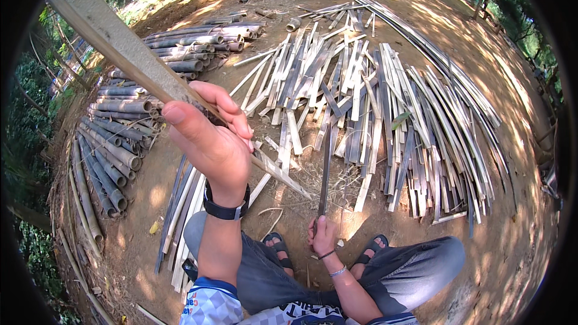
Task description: The person shaves and scrapes bamboo strips using a knife while sitting on the ground.
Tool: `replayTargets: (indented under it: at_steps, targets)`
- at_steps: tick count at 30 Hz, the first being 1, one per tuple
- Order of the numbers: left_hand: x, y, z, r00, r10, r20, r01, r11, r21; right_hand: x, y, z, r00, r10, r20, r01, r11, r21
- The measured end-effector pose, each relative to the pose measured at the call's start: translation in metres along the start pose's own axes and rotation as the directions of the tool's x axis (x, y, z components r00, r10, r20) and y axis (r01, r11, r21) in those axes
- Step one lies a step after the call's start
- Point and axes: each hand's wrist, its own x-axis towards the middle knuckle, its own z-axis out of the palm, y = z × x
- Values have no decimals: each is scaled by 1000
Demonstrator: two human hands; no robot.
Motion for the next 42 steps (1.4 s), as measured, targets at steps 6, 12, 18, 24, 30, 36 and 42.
replayTargets:
  at_steps: [6, 12, 18, 24, 30, 36, 42]
  targets:
    - [4, 0, -5, 1000, 15, -1, -14, 996, 86, -1, 72, -12, 813, 578, -74, -571, 816, 90]
    - [0, -6, -20, 1000, 10, -3, -10, 1000, -29, 11, 4, -5, 963, 261, 66, -269, 929, 255]
    - [24, -11, -79, 985, -23, -171, 19, 1000, -23, -1, 12, -4, 957, 275, 89, -286, 947, 148]
    - [30, -17, -103, 960, -12, -281, -10, 997, -79, -33, 10, 46, 949, 96, 301, -78, 994, -71]
    - [22, -13, -107, 976, 11, -219, -19, 999, -38, -23, 18, 47, 988, 57, 144, -33, 986, -163]
    - [24, -10, -112, 959, 36, -282, -21, 998, 54, -23, 7, 48, 957, 271, 107, -267, 962, -57]
    - [21, -12, -96, 967, 29, -252, -22, 999, 34, -19, 25, 49, 987, 49, 152, -15, 976, -216]
